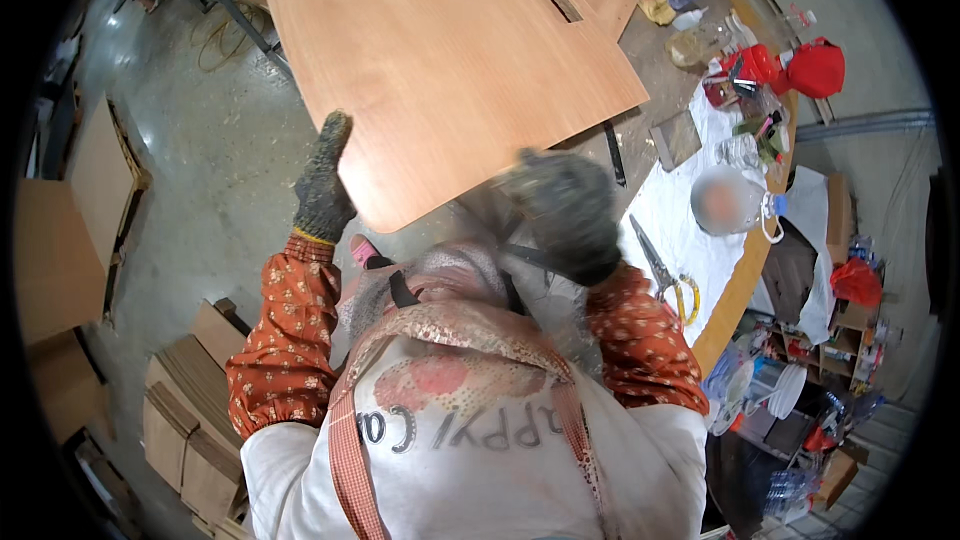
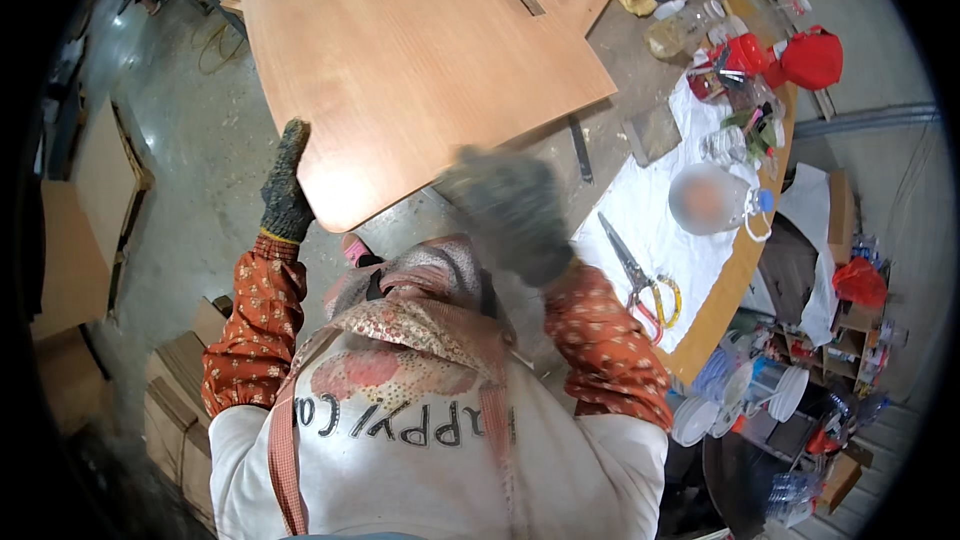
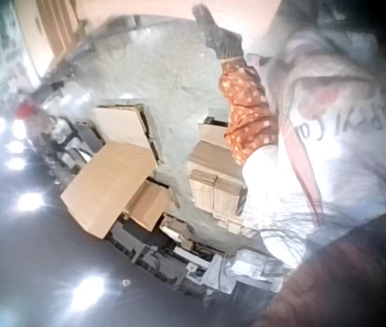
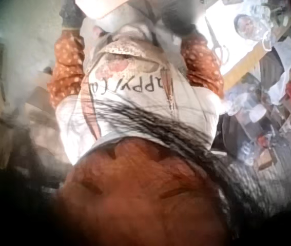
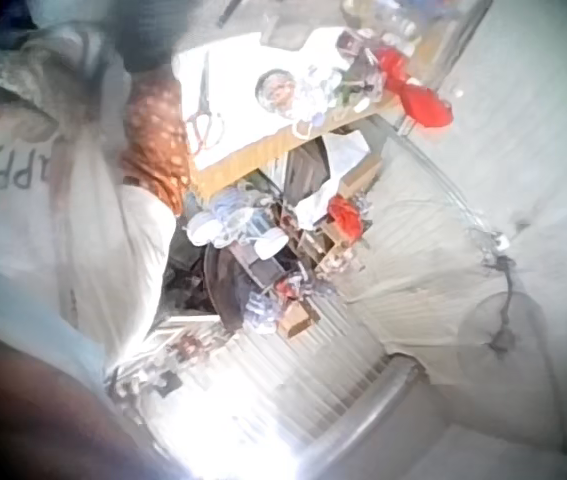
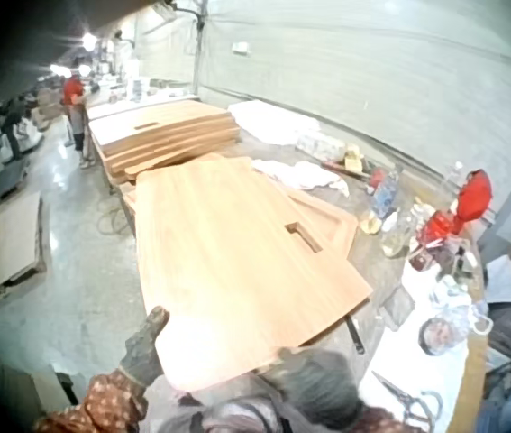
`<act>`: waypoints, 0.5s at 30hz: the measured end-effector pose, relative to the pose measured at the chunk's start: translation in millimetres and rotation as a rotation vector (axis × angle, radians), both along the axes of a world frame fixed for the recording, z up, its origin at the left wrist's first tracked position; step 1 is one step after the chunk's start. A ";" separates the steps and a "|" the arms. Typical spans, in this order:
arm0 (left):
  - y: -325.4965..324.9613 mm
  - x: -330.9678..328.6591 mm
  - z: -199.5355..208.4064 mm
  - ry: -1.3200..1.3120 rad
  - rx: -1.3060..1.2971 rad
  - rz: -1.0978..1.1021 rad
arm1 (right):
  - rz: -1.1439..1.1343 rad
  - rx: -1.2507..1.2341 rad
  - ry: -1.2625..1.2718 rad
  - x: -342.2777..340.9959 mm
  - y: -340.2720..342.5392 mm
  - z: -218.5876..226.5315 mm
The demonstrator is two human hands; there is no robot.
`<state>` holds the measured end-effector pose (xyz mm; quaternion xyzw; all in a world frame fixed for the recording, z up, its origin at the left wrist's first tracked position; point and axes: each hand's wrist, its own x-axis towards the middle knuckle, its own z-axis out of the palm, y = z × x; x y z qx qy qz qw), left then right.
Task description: The person sands wooden panels with a sanding block and wipes them with a cloth. They flip the panels over, stack them on a table, and continue sanding each one in sequence.
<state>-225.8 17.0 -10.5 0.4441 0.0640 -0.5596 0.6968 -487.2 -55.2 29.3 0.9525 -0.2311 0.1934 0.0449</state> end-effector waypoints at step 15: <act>33.0 61.6 -67.3 -0.388 -0.110 -0.011 | 0.074 -0.014 -0.057 -16.8 -0.5 -29.9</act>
